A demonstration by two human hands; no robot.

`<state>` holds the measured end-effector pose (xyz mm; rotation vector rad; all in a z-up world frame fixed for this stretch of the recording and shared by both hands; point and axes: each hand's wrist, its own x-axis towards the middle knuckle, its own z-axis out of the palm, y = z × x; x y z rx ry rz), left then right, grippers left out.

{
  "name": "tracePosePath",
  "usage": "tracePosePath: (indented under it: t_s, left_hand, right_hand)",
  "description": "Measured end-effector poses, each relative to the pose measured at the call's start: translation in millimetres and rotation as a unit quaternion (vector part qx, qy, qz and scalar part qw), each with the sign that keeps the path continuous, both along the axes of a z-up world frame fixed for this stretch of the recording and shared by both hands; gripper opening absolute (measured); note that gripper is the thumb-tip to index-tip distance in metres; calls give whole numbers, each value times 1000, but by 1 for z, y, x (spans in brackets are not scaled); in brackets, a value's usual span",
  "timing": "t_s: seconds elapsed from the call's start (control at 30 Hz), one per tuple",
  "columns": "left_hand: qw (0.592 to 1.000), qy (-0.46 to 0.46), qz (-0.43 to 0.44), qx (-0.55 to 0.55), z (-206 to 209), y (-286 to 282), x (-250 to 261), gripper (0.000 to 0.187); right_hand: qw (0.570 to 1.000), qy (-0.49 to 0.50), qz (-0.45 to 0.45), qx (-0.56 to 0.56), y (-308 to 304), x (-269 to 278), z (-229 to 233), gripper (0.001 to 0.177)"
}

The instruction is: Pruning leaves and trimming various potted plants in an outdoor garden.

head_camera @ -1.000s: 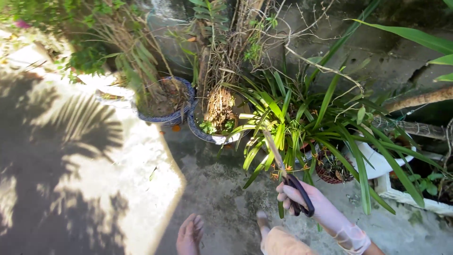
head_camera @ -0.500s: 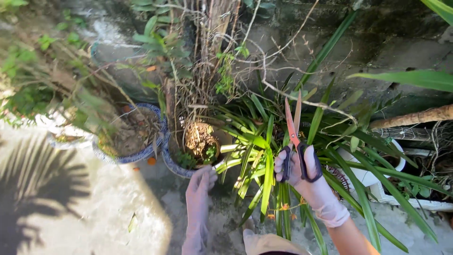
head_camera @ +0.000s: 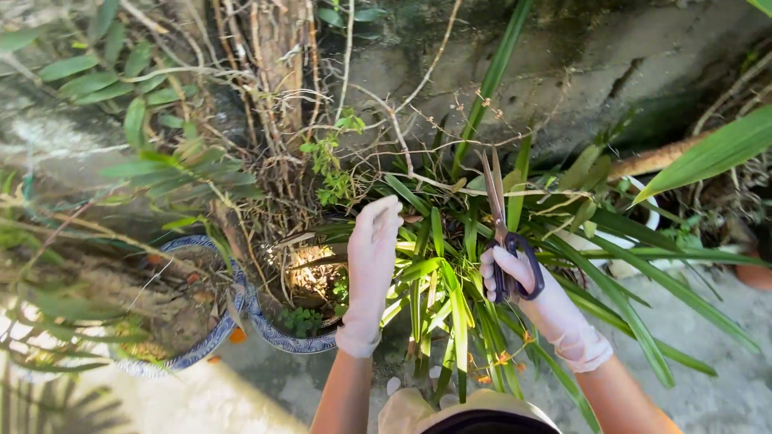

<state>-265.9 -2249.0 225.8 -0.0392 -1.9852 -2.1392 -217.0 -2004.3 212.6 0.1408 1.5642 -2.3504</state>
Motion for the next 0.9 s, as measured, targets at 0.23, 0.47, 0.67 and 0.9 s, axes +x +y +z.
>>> tracePosePath:
  t_s: [0.23, 0.47, 0.67, 0.9]
  left_hand:
    - [994, 46, -29, -98, 4, -10, -55, 30]
    - [998, 46, -31, -37, -48, -42, -73, 27]
    - [997, -29, -8, 66, -79, -60, -79, 28]
    - [988, -64, 70, 119, -87, -65, -79, 25]
  right_hand:
    - [991, 8, -65, 120, -26, -24, 25, 31]
    - [989, 52, -87, 110, -45, -31, 24, 29]
    - [990, 62, -127, -3, -44, -26, 22, 21]
    - [975, 133, -175, -21, -20, -20, -28, 42]
